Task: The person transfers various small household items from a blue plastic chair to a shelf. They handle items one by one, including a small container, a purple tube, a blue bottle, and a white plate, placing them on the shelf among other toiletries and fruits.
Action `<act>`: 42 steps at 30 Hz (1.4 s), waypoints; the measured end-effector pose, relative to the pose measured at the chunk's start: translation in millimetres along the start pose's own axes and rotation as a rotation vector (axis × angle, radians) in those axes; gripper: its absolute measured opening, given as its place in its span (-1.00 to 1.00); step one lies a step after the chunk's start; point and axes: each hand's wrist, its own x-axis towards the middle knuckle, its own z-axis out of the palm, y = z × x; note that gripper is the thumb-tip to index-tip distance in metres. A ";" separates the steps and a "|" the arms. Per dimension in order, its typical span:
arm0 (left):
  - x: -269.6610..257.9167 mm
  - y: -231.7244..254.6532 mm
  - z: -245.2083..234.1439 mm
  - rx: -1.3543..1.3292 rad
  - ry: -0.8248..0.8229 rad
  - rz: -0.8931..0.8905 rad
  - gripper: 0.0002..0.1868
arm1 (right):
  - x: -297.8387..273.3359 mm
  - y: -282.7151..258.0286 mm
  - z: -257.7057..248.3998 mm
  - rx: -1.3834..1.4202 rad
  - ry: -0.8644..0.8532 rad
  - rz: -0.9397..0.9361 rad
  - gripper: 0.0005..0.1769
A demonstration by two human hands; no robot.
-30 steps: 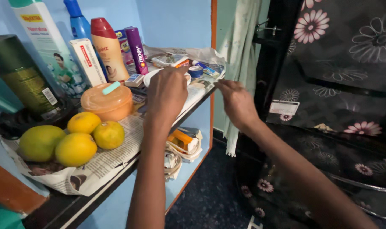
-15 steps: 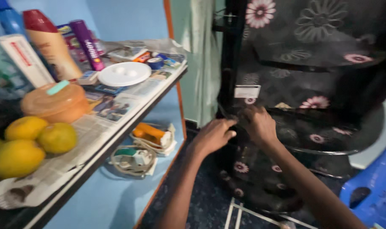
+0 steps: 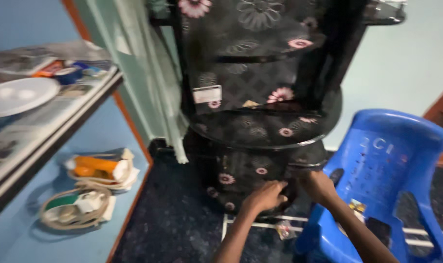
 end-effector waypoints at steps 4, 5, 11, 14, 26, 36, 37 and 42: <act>29.6 6.0 99.1 -0.080 -0.070 0.067 -0.46 | -46.6 103.5 29.0 0.073 -0.116 0.124 -0.68; 34.5 7.4 122.1 -0.101 -0.115 0.049 -0.48 | -59.6 122.7 34.8 0.083 -0.162 0.152 -0.69; 44.8 12.8 255.1 -0.122 -0.273 0.064 -0.42 | -159.2 194.6 73.2 0.092 -0.337 0.391 -0.73; 46.6 16.9 299.8 -0.090 -0.272 0.144 -0.38 | -200.5 217.8 94.9 0.122 -0.381 0.415 -0.68; 42.0 54.5 403.6 -0.118 -0.619 -0.124 -0.44 | -279.1 233.2 133.9 -0.038 -0.338 0.632 -0.36; 89.8 58.5 438.4 0.145 -0.675 -0.158 -0.23 | -269.6 268.9 145.0 0.011 -0.191 0.562 -0.87; 94.4 57.0 441.0 0.165 -0.680 -0.174 -0.17 | -268.7 272.1 148.0 -0.012 -0.210 0.559 -0.88; 115.2 51.5 455.9 0.306 -0.575 -0.081 -0.30 | -256.0 293.6 160.9 -0.135 -0.280 0.502 -0.89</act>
